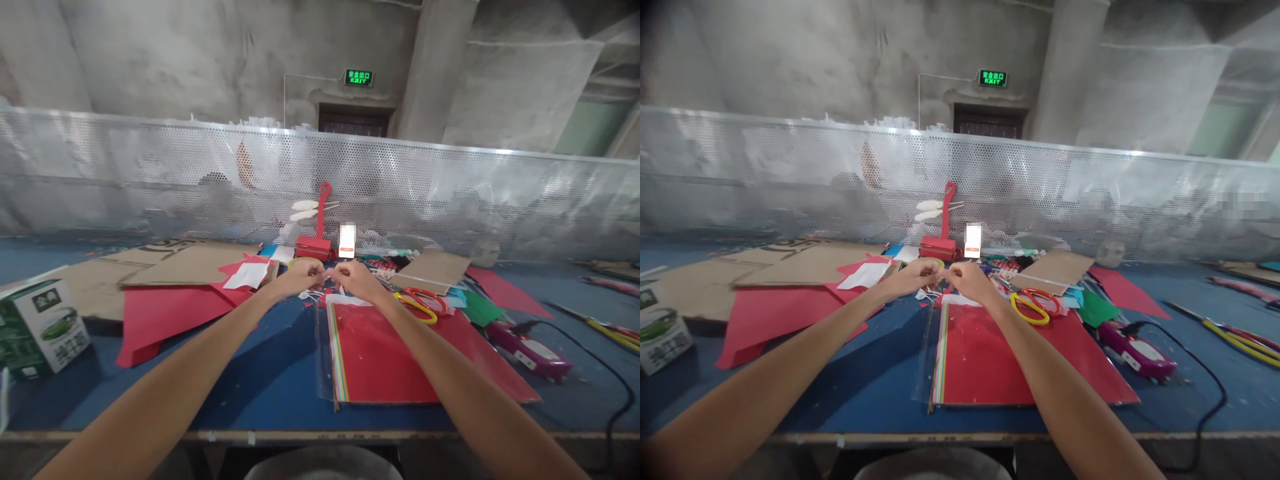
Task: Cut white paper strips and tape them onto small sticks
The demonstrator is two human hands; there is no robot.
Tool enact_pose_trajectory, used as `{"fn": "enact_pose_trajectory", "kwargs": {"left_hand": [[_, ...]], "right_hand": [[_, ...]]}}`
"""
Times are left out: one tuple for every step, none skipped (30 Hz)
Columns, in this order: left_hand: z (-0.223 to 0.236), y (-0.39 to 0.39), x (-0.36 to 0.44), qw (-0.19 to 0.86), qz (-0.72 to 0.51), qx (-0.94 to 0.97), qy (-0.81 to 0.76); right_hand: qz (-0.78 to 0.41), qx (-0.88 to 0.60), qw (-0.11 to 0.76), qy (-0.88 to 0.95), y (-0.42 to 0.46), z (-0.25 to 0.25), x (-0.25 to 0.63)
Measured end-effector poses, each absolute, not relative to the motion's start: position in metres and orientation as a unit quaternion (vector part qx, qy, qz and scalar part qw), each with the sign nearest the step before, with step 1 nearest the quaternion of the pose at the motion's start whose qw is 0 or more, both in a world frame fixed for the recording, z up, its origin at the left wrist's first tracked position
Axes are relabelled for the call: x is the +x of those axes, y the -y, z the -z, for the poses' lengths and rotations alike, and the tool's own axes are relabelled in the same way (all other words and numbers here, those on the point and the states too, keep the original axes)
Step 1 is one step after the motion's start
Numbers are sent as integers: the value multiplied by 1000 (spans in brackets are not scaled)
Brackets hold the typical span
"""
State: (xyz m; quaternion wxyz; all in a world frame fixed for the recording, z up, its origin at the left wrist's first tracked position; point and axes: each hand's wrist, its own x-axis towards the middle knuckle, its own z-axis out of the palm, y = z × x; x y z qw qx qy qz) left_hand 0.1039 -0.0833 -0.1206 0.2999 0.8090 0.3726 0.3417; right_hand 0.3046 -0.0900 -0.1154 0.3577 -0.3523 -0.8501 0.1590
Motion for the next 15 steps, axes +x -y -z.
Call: {"fn": "enact_pose_trajectory", "kwargs": {"left_hand": [[120, 83, 104, 293, -341, 811, -374], [120, 84, 103, 292, -342, 810, -376], [119, 84, 103, 295, -343, 807, -379], [119, 84, 103, 300, -344, 802, -385], [118, 85, 103, 306, -346, 795, -393], [117, 85, 103, 311, -348, 787, -403], [117, 86, 104, 315, -351, 779, -412], [116, 86, 104, 318, -354, 772, -420], [115, 87, 104, 320, -356, 768, -425], [115, 87, 105, 321, -357, 767, -426], [114, 88, 105, 320, -356, 769, -424], [114, 89, 105, 317, -353, 775, -418], [113, 90, 106, 311, -351, 781, -411], [113, 90, 106, 306, -351, 787, -404], [112, 91, 106, 301, -351, 792, -400]], "right_hand": [[-172, -339, 366, 849, 89, 116, 304], [-183, -329, 374, 847, 89, 117, 304], [-192, -324, 380, 845, 88, 117, 304], [-197, -322, 385, 843, 87, 118, 304], [-198, -322, 390, 840, 86, 118, 304], [-198, -322, 394, 838, 85, 119, 304], [-195, -323, 398, 836, 85, 119, 304], [-194, -324, 401, 835, 85, 119, 304], [-193, -324, 401, 835, 85, 118, 304], [-191, -325, 400, 835, 85, 118, 304], [-190, -325, 397, 837, 86, 117, 304], [-188, -325, 394, 839, 87, 116, 304], [-186, -326, 389, 841, 88, 116, 304], [-184, -327, 384, 844, 88, 116, 304], [-181, -329, 380, 845, 88, 116, 304]]}}
